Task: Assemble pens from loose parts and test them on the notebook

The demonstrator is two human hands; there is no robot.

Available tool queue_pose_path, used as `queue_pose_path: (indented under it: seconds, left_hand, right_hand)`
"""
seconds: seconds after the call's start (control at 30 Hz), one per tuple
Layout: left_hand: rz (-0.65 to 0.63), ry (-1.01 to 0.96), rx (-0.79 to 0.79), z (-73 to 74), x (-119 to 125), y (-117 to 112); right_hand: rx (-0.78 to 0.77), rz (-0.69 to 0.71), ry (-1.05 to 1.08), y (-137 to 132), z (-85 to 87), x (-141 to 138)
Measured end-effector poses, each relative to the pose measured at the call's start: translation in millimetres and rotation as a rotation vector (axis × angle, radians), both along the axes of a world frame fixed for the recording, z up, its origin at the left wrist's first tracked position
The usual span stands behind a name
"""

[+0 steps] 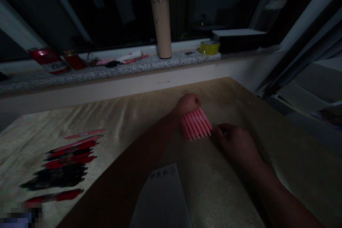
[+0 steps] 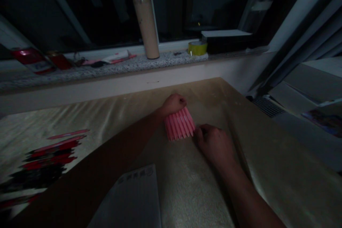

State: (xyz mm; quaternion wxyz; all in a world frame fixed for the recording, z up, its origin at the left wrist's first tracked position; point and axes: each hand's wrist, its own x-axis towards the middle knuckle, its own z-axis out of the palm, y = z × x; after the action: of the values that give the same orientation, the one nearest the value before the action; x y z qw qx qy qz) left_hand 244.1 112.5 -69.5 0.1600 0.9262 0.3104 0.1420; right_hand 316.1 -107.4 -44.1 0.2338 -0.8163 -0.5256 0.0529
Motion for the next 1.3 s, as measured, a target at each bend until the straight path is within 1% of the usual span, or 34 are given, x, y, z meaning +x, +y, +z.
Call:
queue_pose_path:
  seconds: [0.1,0.17,0.3,0.4,0.6,0.77,0.9,0.97,1.1,1.3]
  left_hand:
    - [-0.107,-0.011,0.012,1.2,2.1,-3.0]
    - [-0.162,0.011,0.046,2.2,3.2,-5.4]
    - [-0.195,0.068,0.105,3.0,4.4,-10.0]
    - [-0.193,0.092,0.100,3.2,4.4,-12.5]
    - [-0.192,0.061,0.109,5.5,2.9,-11.0]
    - [-0.127,0.044,0.097,10.6,-0.3,-6.1]
    - [-0.067,0.003,0.038,12.9,-1.7,-4.2]
    - [-0.059,-0.015,0.000,12.6,-1.7,-3.9]
    - [-0.084,-0.045,-0.047,9.5,-0.3,-2.8]
    - [-0.102,-0.069,-0.051,4.5,1.6,0.7]
  right_hand:
    - [-0.045,0.012,0.021,2.9,-2.0,0.8]
    - [-0.043,0.015,0.032,4.8,-3.3,0.7]
    - [-0.027,0.054,0.071,6.8,-5.6,-0.6]
    - [-0.027,0.075,0.079,6.5,-6.5,-0.3]
    - [-0.014,0.043,0.107,3.2,-2.9,2.1]
    - [-0.062,0.048,0.124,0.4,-0.2,1.5]
    - [-0.083,0.052,0.101,-0.4,-2.7,1.7]
    - [-0.093,0.053,0.094,-0.4,-3.5,2.0]
    - [-0.118,0.050,0.081,0.1,-3.9,2.6]
    - [-0.133,0.057,0.055,1.9,-5.5,2.0]
